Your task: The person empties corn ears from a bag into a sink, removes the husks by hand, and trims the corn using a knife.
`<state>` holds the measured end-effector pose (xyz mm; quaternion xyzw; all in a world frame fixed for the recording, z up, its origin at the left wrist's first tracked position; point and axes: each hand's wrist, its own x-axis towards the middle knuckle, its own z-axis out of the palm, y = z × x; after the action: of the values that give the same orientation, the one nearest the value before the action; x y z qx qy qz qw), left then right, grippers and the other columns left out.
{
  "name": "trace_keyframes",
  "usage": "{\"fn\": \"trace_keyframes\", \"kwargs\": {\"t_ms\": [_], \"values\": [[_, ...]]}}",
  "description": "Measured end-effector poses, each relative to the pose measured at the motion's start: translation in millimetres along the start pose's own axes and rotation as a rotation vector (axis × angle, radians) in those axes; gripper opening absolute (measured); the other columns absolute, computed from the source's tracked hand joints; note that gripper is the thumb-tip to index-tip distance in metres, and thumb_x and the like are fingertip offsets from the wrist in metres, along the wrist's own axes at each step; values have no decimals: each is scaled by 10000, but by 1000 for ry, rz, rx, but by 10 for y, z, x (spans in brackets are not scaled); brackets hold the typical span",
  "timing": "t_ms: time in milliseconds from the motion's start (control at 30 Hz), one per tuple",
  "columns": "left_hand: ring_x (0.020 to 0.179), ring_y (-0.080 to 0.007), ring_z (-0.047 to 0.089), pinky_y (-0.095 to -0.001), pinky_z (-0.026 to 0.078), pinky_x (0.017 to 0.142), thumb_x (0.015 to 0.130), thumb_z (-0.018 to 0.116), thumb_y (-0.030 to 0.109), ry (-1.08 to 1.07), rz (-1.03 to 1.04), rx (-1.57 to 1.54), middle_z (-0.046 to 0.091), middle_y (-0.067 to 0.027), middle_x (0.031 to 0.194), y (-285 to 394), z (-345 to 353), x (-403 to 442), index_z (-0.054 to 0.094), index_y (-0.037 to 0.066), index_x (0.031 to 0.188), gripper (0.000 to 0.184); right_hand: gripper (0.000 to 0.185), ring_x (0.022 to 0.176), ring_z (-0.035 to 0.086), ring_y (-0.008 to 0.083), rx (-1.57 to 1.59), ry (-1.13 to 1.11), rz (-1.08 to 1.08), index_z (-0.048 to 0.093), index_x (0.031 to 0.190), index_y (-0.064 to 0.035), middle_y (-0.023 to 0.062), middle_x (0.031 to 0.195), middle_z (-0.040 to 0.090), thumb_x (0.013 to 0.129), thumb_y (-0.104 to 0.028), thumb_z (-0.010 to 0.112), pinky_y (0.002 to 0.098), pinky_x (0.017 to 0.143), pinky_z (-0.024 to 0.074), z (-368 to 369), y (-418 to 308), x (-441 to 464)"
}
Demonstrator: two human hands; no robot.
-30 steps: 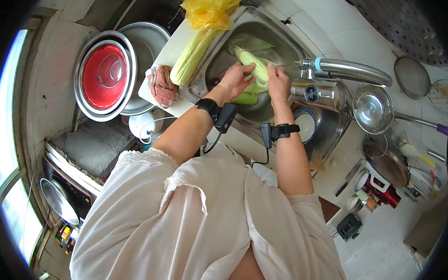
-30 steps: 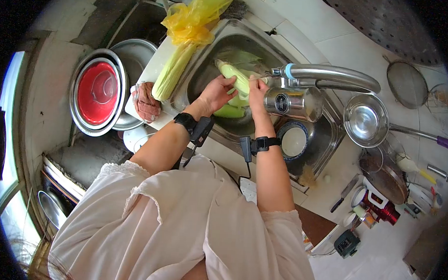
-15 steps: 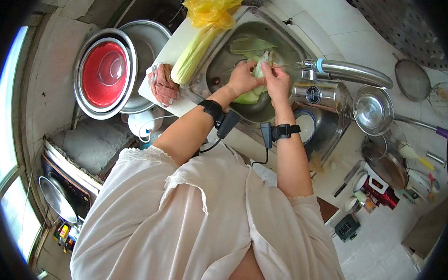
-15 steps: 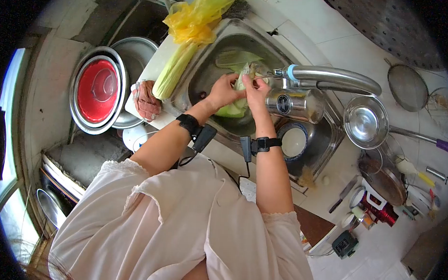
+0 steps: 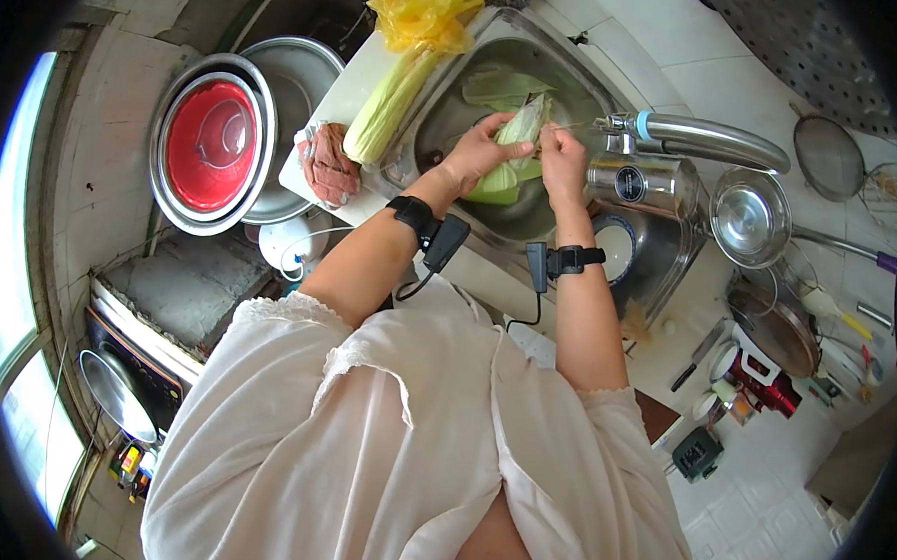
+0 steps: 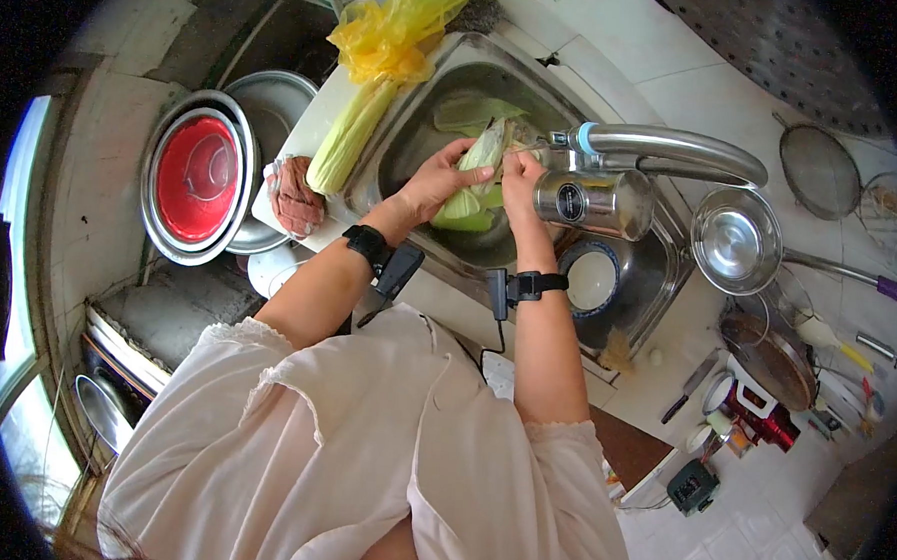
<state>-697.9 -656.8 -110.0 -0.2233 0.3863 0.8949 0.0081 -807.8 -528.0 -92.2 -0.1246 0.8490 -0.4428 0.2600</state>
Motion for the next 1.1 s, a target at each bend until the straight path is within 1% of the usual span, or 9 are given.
{"fn": "trace_keyframes", "kwargs": {"t_ms": [67,267,467,533,667,833,967,1033,1100], "values": [[1017,-192,693,-384,592,825,929,799,205,74,-75,-98,679,-83,1192,55,35,-9,534,86,1416,567,298,927,666,130,-15,62,13,691,1183,18,78,1107,720,1060,-241,610,321,787,569,19,-76,24],[1076,-239,688,-429,578,898,1055,576,382,-41,-184,-621,687,-110,1186,107,-195,32,554,78,1389,452,156,947,654,111,734,10,216,649,1073,-65,33,1024,691,1044,-218,641,282,849,539,-33,16,-60],[1024,-245,686,-439,574,900,1055,553,413,92,-218,-520,699,-113,1120,159,-118,55,598,40,1211,407,221,914,596,148,870,78,114,615,1103,-108,0,978,616,1009,-291,696,296,929,487,139,-292,-384],[1035,-268,686,-447,566,933,1064,532,406,121,-174,-603,694,-133,1150,123,-32,141,574,26,1262,431,321,978,599,181,437,-87,-39,608,1189,-103,22,1057,589,972,-298,742,343,923,495,155,-378,-418],[1058,-325,660,-456,507,1026,1072,485,379,121,-191,-696,685,-173,1123,222,88,140,574,-3,1257,433,458,1063,598,293,-281,86,-363,604,1228,-94,125,1117,588,855,-234,829,411,948,489,138,-437,-534],[1160,-345,618,-504,470,1085,1076,508,311,144,-192,-655,637,-173,1238,170,1,233,549,-1,1308,392,159,993,620,289,-123,133,-303,674,1021,-52,125,1040,634,928,-166,734,389,900,493,-10,-277,-550],[1172,-344,603,-554,476,1061,1063,573,306,317,-143,-711,619,-164,1256,266,-112,269,552,21,1280,359,184,924,636,292,-115,169,-157,668,1029,-29,124,978,671,931,-169,736,398,885,501,-71,-142,-641],[1188,-339,599,-577,478,1058,1056,602,311,395,-124,-697,609,-159,1261,275,-177,289,547,34,1285,364,177,869,621,148,-49,300,-276,692,1033,-17,51,959,704,934,-150,755,315,832,502,-143,-1,-628],[1196,-338,600,-573,481,1056,1062,587,321,417,-121,-664,610,-159,1257,236,-180,305,542,36,1290,367,205,888,627,160,-117,359,-326,688,1067,-9,61,980,710,946,-163,748,322,848,502,-324,22,-529]]}}
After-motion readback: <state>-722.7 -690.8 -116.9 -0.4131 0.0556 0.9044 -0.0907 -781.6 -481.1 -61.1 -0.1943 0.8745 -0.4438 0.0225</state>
